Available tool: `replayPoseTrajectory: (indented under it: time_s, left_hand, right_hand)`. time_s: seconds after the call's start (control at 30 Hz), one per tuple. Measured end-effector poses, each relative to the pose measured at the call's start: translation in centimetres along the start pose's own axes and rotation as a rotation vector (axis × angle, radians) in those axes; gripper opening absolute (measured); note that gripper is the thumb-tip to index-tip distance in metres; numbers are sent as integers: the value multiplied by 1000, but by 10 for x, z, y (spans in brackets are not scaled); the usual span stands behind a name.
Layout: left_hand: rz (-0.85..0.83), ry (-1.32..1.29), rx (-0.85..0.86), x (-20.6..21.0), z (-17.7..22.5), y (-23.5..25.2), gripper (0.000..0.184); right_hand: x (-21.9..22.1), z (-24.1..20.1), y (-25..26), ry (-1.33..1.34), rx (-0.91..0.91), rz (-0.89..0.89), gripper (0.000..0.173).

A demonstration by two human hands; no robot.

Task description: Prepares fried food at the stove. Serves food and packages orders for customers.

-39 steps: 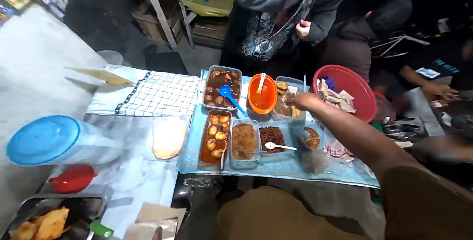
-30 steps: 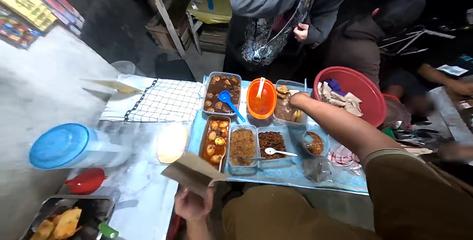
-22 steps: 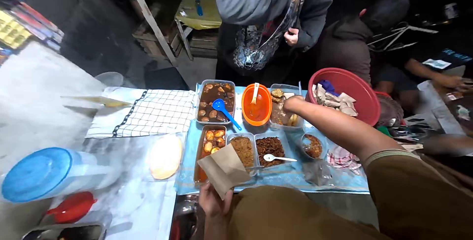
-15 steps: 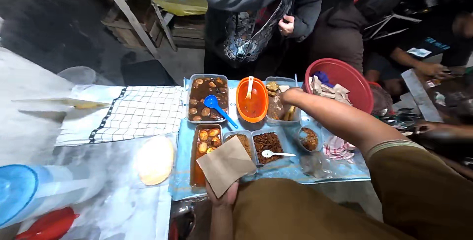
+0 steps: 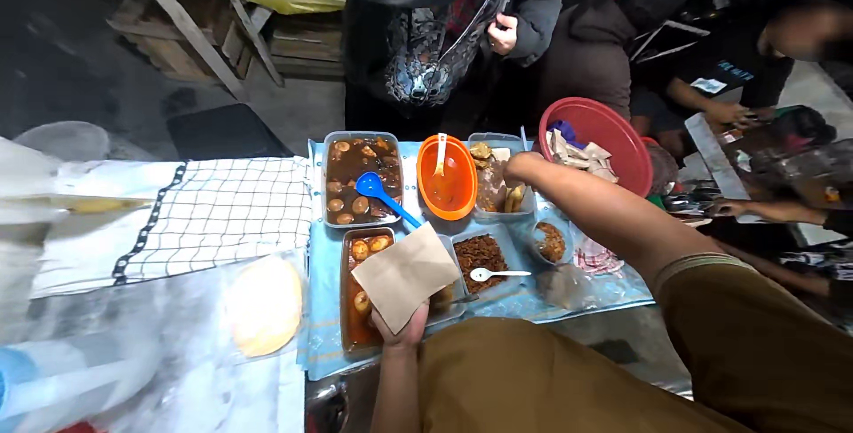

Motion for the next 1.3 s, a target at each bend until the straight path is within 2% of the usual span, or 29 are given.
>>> replayPoseTrajectory:
  time_s: [0.13,0.4,0.5,0.6,0.73,0.8,0.9,1.0,1.07,1.17,1.23,1.3]
  left_hand:
    - [-78,-21,-61,6,-12,17,74]
    - [-28,203,-211,43,-72,45,74]
    - [-32,268,-216,55,-95,54,71]
    - [-65,300,-228,58,-115,64,72]
    - [-50,337,-247,65,-136,64,68]
    - [-28,323,-265,70,-150,61,67]
    - [-61,310,-301,81,-176,58,68]
    - [-130,382,-328,91,-200,54,66]
    - [-143,406,-347,93,-213,56,67]
    - [-130,468,-366,86,-219,58,67]
    - [-165,521,-369,84,-214,55,66]
    - [-197,593,-383,78,-203,46,64]
  right_hand:
    - [7,6,5,-2,54,-2,37]
    - [1,29,-26,31,100,98,40]
    - [-14,50,-48,61,49,144,44]
    - [-29,90,-68,173,33,280,39]
    - [-56,142,-127,161,5,400,41]
    - [-57,149,-150,146,-72,379,41]
    - [-40,129,-170,100,-188,276,46]
    - [-21,100,-172,48,-260,226,49]
    - [-16,98,-169,35,-271,220,52]
    - [-27,126,-168,34,-229,195,53]
    - [-45,149,-164,70,-172,269,52]
    - [-60,153,-145,124,-97,361,49]
Point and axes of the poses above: each hand's wrist, its own y-axis towards the middle knuckle, its own x-axis out of the palm, z = x × y, the point moved 9 cm from there along y, towards the middle knuckle, and after that the axes turned 12 degrees about x, right-handed, at the moved point
